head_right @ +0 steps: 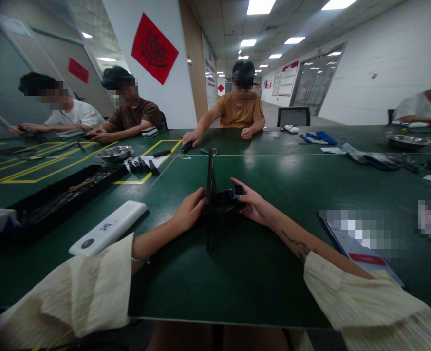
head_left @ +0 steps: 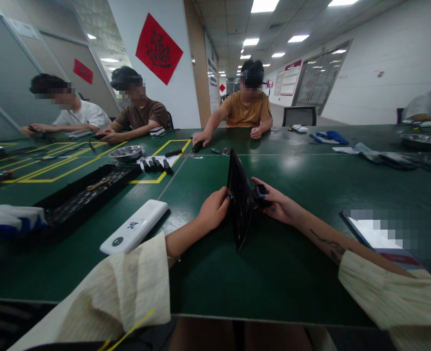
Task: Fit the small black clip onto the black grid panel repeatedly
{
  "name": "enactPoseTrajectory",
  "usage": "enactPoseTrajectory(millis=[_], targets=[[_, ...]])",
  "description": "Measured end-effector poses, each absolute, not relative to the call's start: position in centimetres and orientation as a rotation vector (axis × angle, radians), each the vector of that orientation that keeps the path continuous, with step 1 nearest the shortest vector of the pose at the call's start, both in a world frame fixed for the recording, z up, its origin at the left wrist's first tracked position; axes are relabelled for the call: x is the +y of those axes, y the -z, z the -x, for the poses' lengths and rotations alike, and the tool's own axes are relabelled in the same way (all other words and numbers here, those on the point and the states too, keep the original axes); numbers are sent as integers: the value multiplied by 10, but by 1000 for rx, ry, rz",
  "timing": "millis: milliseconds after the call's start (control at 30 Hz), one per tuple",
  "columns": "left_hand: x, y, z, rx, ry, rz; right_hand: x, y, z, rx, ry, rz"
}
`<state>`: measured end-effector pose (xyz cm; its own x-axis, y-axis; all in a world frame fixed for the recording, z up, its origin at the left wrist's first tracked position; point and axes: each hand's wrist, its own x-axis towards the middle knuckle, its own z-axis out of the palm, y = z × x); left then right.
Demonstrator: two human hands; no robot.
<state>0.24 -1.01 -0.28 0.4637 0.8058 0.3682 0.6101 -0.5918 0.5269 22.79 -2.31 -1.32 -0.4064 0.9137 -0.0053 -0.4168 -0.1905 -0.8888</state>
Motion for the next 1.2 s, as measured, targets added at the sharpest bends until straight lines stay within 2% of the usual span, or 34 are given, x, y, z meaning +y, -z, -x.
enactPoseTrajectory(millis=[1200], targets=[[-11, 0, -5, 1196, -772, -2464, -22, 15, -230, -1171, -1738, 671]])
